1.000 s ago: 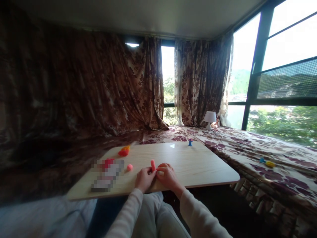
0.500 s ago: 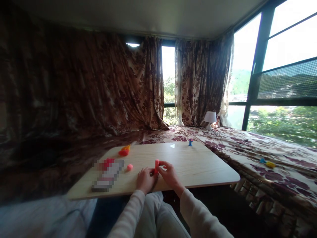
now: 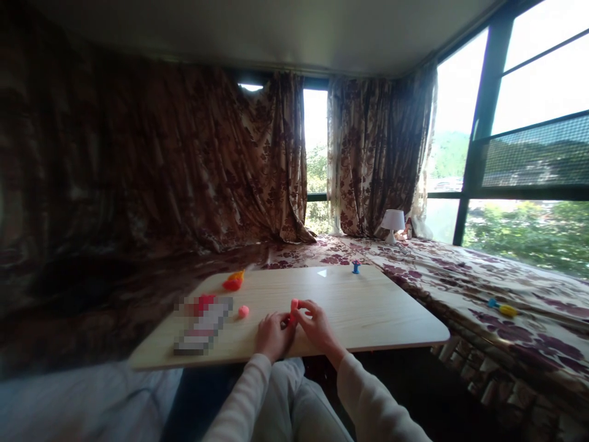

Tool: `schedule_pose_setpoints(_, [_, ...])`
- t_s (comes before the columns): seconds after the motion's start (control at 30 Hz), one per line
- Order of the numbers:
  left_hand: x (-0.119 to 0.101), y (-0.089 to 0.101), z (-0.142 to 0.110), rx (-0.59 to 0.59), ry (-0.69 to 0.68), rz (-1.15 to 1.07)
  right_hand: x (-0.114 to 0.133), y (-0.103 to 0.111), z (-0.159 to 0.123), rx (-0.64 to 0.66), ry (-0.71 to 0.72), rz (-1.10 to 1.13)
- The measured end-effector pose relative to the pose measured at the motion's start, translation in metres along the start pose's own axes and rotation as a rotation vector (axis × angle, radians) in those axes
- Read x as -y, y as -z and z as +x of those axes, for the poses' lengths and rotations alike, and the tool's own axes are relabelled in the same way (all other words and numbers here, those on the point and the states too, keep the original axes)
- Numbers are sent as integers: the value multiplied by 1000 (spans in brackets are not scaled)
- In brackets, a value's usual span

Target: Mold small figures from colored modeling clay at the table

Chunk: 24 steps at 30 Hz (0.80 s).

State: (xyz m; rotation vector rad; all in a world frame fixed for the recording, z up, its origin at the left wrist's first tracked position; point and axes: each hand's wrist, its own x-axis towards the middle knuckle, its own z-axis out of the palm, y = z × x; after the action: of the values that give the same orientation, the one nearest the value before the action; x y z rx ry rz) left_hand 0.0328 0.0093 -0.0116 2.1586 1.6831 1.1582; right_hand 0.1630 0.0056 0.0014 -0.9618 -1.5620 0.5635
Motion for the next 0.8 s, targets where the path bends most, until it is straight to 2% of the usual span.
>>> schedule_pose_setpoints(0.43, [-5, 4, 0, 22, -22, -79, -7, -4, 1, -73, 79, -27])
schedule_pose_setpoints(0.6, [-6, 5, -1, 31, -2, -116, -3, -5, 1, -63, 44, -12])
schedule_pose_setpoints(0.8, [-8, 6, -1, 46, 72, -161, -2, -4, 1, -107, 88, -31])
